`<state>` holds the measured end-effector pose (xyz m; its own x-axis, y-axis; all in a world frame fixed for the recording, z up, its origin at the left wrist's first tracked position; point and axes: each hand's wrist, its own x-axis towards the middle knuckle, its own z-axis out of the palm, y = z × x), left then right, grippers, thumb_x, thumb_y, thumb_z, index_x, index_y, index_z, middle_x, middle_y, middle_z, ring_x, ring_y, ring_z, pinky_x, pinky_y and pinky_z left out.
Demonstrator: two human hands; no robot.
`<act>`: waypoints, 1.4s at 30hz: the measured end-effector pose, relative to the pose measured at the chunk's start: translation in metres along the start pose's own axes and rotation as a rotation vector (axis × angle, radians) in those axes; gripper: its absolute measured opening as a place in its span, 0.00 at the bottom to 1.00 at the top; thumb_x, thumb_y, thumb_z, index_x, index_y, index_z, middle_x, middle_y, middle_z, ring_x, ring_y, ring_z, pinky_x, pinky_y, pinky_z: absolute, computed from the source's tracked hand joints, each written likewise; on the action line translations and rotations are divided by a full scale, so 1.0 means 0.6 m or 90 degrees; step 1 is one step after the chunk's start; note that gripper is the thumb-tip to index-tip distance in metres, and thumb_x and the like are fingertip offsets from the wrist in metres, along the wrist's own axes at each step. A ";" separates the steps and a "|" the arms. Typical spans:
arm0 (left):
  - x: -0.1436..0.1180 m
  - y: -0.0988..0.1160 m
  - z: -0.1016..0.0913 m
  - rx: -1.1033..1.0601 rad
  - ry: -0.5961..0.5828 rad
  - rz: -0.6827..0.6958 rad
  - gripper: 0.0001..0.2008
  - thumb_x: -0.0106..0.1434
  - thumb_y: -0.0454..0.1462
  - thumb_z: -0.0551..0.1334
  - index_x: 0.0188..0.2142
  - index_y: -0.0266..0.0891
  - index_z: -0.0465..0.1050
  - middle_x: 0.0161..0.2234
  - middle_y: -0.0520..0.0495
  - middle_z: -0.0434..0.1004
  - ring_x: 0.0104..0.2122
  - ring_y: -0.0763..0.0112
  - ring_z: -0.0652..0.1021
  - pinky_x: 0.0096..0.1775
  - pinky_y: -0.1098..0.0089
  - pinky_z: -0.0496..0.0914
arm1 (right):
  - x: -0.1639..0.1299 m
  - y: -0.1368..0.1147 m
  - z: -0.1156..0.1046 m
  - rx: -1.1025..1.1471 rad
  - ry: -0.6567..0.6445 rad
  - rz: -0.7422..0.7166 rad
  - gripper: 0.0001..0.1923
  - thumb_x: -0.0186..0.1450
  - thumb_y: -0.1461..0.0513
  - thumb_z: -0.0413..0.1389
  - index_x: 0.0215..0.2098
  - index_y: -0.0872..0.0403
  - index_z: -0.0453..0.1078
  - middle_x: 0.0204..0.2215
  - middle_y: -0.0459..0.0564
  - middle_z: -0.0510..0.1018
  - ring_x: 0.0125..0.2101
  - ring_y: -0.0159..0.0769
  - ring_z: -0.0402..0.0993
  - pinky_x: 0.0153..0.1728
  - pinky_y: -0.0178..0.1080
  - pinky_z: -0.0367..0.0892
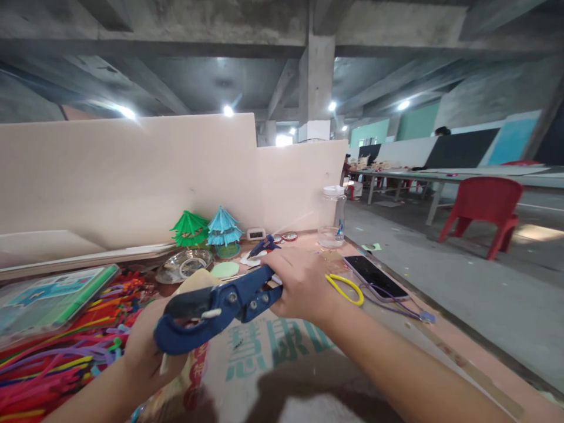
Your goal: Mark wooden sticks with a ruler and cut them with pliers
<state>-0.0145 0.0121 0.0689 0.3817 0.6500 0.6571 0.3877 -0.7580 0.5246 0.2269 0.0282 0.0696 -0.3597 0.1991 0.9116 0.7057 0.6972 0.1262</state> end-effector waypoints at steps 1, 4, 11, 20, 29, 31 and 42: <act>0.000 0.000 0.005 0.015 -0.008 0.013 0.11 0.56 0.45 0.60 0.20 0.45 0.71 0.19 0.47 0.73 0.24 0.63 0.74 0.30 0.66 0.69 | -0.003 0.002 0.007 0.019 -0.033 0.040 0.10 0.55 0.63 0.52 0.36 0.53 0.69 0.29 0.52 0.80 0.31 0.41 0.77 0.33 0.39 0.68; 0.009 0.003 0.027 0.057 -0.001 -0.022 0.13 0.65 0.42 0.51 0.31 0.43 0.72 0.23 0.48 0.75 0.26 0.65 0.75 0.32 0.68 0.69 | -0.017 0.015 0.031 0.056 -0.144 0.163 0.12 0.52 0.64 0.53 0.36 0.52 0.70 0.31 0.52 0.81 0.31 0.42 0.77 0.33 0.39 0.68; 0.044 0.000 0.046 0.145 -0.002 -0.116 0.17 0.67 0.44 0.45 0.32 0.41 0.67 0.27 0.47 0.77 0.29 0.64 0.76 0.30 0.70 0.68 | -0.024 0.022 0.066 0.073 -0.266 0.318 0.06 0.57 0.63 0.54 0.32 0.54 0.71 0.32 0.57 0.81 0.33 0.46 0.77 0.33 0.42 0.68; 0.059 0.003 -0.025 0.357 -0.081 -0.176 0.16 0.65 0.43 0.47 0.36 0.41 0.71 0.28 0.44 0.77 0.29 0.57 0.75 0.29 0.67 0.57 | 0.005 -0.038 0.028 0.613 -0.555 0.440 0.18 0.58 0.53 0.58 0.43 0.54 0.67 0.32 0.47 0.76 0.32 0.34 0.73 0.32 0.34 0.68; 0.056 0.007 -0.021 0.315 -0.073 -0.171 0.18 0.67 0.44 0.46 0.39 0.40 0.72 0.31 0.44 0.78 0.31 0.58 0.76 0.30 0.67 0.59 | -0.012 -0.056 0.064 0.491 -0.436 0.584 0.18 0.59 0.57 0.57 0.46 0.54 0.65 0.27 0.46 0.74 0.27 0.36 0.73 0.30 0.39 0.69; 0.056 0.001 -0.017 0.267 -0.077 -0.145 0.17 0.67 0.43 0.46 0.36 0.40 0.71 0.27 0.48 0.76 0.28 0.63 0.75 0.28 0.69 0.61 | -0.023 -0.048 0.080 0.385 -0.352 0.494 0.23 0.60 0.63 0.54 0.54 0.54 0.63 0.40 0.54 0.76 0.41 0.42 0.74 0.44 0.47 0.70; 0.035 0.009 -0.013 0.139 -0.029 0.155 0.12 0.59 0.29 0.50 0.31 0.40 0.71 0.24 0.51 0.77 0.24 0.73 0.76 0.28 0.75 0.67 | -0.024 -0.009 0.052 0.041 -0.071 -0.024 0.49 0.56 0.77 0.45 0.71 0.51 0.30 0.68 0.59 0.48 0.68 0.47 0.43 0.63 0.62 0.49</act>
<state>-0.0111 0.0211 0.0897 0.5207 0.4568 0.7212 0.4490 -0.8651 0.2237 0.2092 0.0434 0.0437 -0.4527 0.2449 0.8574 0.6510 0.7478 0.1301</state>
